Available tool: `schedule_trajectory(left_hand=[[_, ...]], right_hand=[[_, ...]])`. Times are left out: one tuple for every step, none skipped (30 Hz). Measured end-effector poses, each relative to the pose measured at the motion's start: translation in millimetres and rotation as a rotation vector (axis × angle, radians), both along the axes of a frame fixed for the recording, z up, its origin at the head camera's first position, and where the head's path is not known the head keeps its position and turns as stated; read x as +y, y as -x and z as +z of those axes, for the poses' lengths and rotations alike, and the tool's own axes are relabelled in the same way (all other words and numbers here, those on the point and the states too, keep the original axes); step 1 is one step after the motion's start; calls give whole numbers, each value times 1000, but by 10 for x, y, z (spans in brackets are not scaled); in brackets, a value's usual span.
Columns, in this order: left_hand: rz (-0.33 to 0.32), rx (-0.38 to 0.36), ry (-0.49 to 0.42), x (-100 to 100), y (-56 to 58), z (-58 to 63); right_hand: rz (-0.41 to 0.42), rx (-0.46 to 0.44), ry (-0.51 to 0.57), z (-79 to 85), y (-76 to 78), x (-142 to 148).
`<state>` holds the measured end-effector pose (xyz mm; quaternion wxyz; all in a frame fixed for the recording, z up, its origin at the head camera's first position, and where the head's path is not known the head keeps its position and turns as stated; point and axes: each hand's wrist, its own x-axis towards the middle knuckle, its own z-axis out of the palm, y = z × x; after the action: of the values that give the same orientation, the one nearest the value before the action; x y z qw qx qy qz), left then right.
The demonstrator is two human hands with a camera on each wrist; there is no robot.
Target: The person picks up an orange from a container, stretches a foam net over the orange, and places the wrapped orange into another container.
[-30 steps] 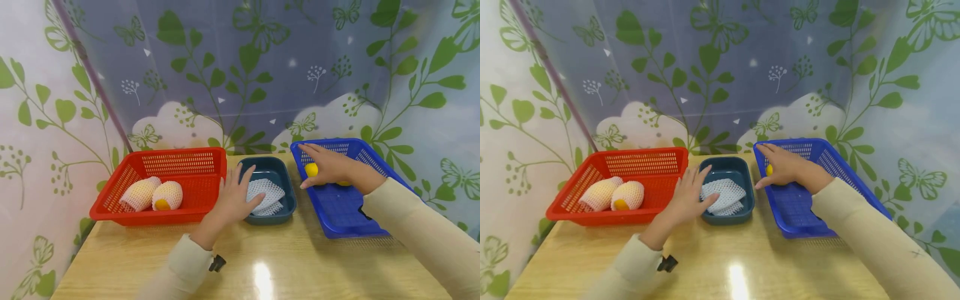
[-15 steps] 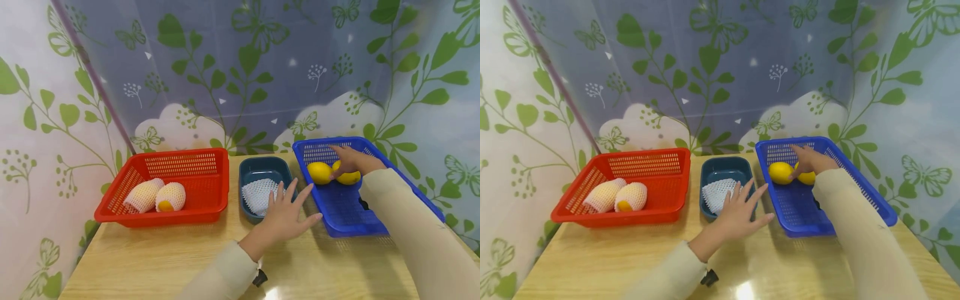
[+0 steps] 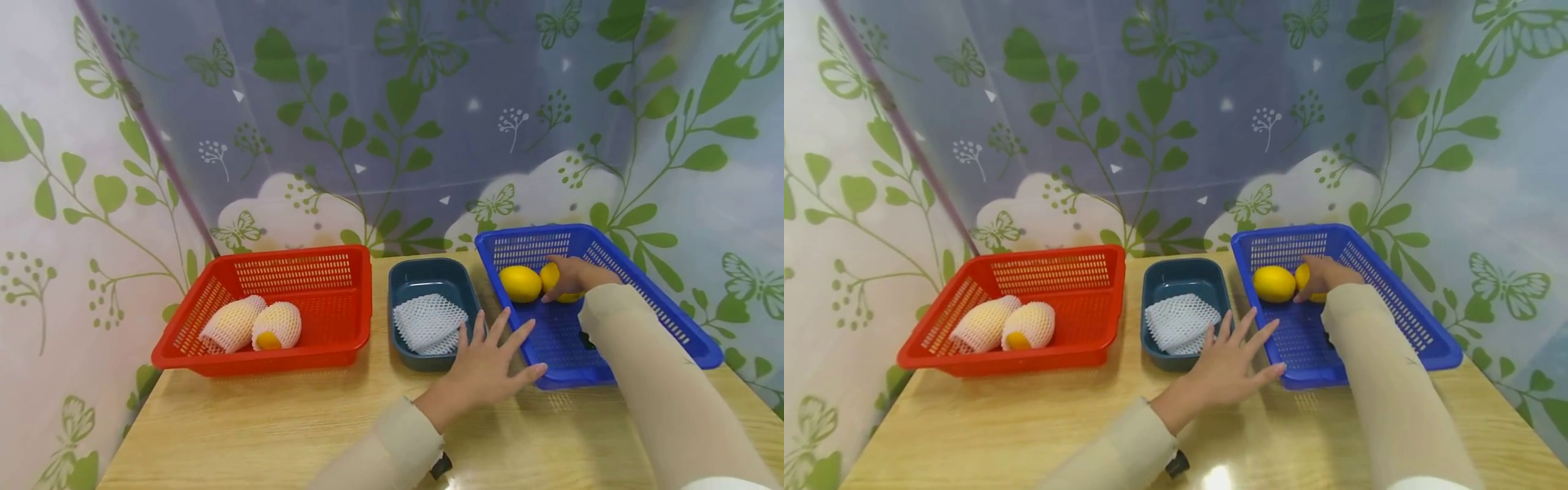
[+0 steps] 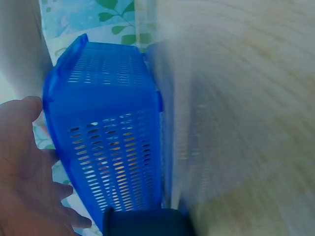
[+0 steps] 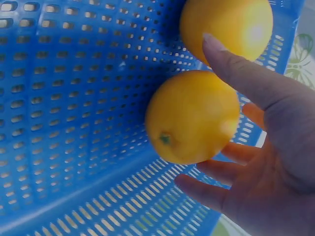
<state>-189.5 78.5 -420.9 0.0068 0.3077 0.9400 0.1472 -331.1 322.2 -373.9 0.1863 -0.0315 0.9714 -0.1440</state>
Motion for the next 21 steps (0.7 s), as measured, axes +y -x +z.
schedule_trajectory(left_hand=[[2, -1, 3, 8, 0, -18], [3, -3, 3, 15, 1, -34], [3, -4, 1, 20, 1, -46], [3, -5, -3, 24, 1, -58], [2, -4, -10, 28, 2, -69], [3, -5, -18, 30, 0, -78], [1, -5, -27, 32, -1, -89], [-1, -6, -35, 34, -2, -99], [-3, -10, -42, 33, -5, -108], [-4, -14, -45, 33, -7, -120], [-7, -17, -47, 32, -9, -133], [-9, -18, -45, 31, -11, -142], [-12, -18, -42, 30, -12, -151], [-13, -19, -36, 30, -12, -160], [-13, -17, -29, 30, -13, -163], [-13, -11, -23, 30, -12, -165], [-13, -7, -17, 30, -12, -164], [-13, -3, -14, 30, -11, -163], [-12, -2, -12, 30, -12, -160], [-11, -1, -10, 31, -12, -158], [-10, -1, -9, 32, -13, -154]], right_hand=[[-1, 4, 2, -14, 5, 5], [1, 10, 8, -28, 10, 13], [1, 16, 14, -40, 14, 19], [3, 24, 18, -53, 18, 25], [2, 33, 18, -62, 20, 30], [1, 42, 18, -73, 21, 36], [0, 52, 16, -80, 20, 37], [-5, 58, 12, -90, 19, 40], [-11, 65, 8, -99, 18, 41], [-16, 69, 3, -109, 17, 41], [-25, 69, 1, -119, 16, 40], [-32, 69, -1, -128, 14, 37], [-42, 67, -4, -138, 13, 33], [-53, 67, -3, -147, 12, 27], [-60, 69, -2, -154, 13, 23], [-67, 71, -2, -158, 11, 18], [-73, 75, -2, -163, 13, 14], [-77, 79, -3, -165, 15, 11], [-79, 84, -2, -172, 21, 10], [-80, 88, -1, -179, 27, 12], [-82, 89, -1, -188, 35, 17]])
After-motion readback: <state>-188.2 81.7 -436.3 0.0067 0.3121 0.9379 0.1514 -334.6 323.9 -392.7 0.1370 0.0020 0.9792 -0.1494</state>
